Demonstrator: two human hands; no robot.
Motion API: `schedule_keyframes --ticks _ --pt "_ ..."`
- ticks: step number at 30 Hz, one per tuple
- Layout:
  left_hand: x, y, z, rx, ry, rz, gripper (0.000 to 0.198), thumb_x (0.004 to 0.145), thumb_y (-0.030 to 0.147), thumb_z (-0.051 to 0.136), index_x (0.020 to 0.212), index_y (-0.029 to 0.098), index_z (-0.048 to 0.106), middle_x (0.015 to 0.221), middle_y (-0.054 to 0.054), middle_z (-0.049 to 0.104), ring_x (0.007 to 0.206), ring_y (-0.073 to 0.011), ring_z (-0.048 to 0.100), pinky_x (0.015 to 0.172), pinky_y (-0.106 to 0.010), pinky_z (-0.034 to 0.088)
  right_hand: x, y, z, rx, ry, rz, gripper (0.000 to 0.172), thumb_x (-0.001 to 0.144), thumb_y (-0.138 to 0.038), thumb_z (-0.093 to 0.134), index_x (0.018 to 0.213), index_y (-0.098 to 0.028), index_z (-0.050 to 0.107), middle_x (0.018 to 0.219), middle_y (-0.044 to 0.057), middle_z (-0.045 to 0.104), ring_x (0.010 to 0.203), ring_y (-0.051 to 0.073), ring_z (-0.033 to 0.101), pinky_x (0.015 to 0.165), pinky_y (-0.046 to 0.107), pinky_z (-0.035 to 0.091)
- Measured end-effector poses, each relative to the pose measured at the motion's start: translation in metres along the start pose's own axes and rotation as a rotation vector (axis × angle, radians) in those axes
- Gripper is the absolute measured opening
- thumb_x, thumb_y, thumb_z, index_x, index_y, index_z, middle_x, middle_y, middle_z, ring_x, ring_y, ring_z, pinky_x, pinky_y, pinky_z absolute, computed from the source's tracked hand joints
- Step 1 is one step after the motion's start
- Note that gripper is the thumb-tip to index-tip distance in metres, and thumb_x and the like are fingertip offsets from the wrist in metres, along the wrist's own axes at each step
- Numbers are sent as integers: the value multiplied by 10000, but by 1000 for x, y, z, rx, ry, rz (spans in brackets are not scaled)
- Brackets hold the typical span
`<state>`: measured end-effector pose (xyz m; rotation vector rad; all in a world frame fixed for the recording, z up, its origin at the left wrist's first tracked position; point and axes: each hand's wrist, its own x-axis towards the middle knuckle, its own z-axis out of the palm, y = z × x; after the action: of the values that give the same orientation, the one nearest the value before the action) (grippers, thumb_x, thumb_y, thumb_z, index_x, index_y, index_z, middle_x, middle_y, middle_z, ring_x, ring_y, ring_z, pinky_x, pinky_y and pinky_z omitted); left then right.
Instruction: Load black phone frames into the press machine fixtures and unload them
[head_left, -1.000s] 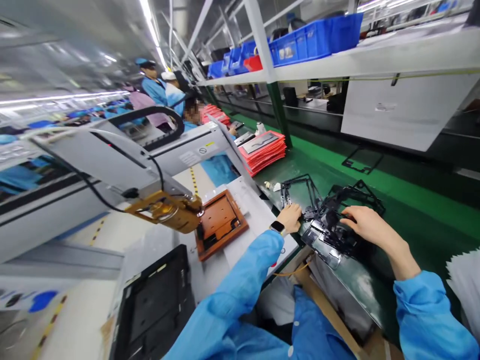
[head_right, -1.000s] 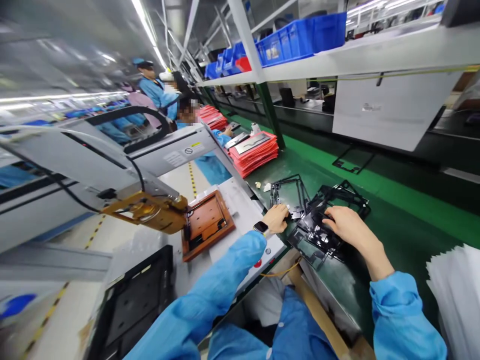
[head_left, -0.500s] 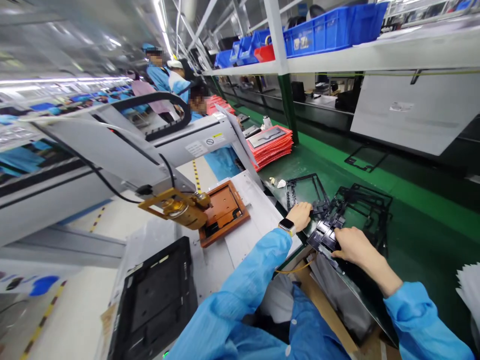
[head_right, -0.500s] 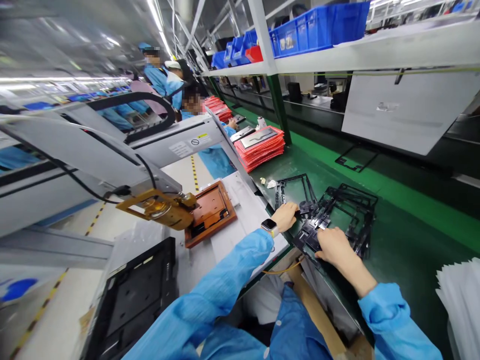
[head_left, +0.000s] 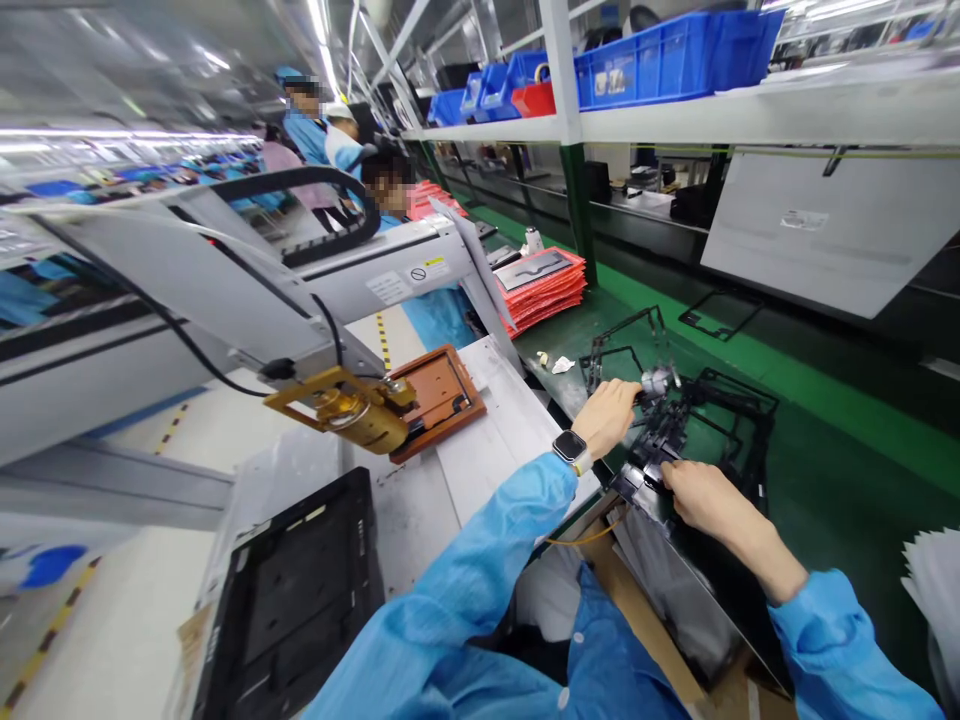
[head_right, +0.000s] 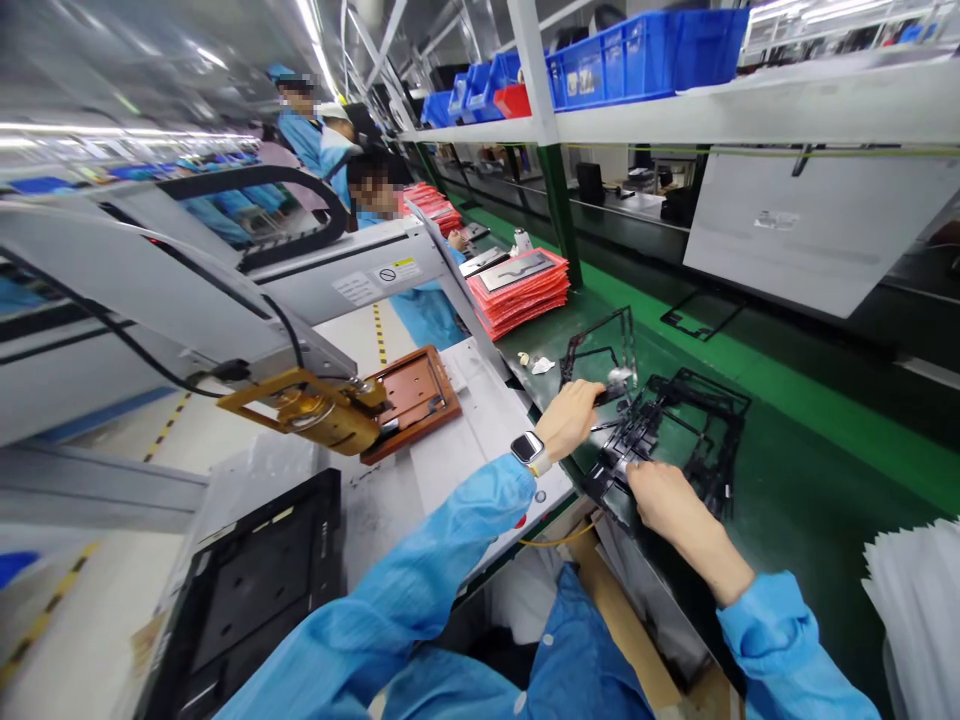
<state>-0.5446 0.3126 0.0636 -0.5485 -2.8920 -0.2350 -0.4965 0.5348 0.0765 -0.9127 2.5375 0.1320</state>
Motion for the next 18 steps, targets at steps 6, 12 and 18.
schedule_keyframes --ticks 6,12,18 --pt "-8 66 29 80 -47 459 356 1193 187 341 1314 94 662 1164 -125 700 1123 -253 617 1000 -420 430 -72 10 -2 318 155 -221 173 1147 -430 559 1145 -287 656 1170 15 689 1083 227 660 990 434 516" --pt "-24 81 63 48 -105 596 312 1116 300 554 1278 88 717 1313 -168 676 1200 -278 614 1056 -433 452 -64 23 31 321 380 -367 314 1159 -531 442 1262 -327 658 1190 34 731 1054 246 722 916 452 573" --pt "-45 78 85 -4 -142 468 563 1108 450 612 1514 67 687 1681 -147 533 1536 -285 495 1244 -390 418 -31 41 68 228 508 -427 409 1178 -548 490 1568 -423 474 1477 -8 675 1357 145 672 1122 319 585"
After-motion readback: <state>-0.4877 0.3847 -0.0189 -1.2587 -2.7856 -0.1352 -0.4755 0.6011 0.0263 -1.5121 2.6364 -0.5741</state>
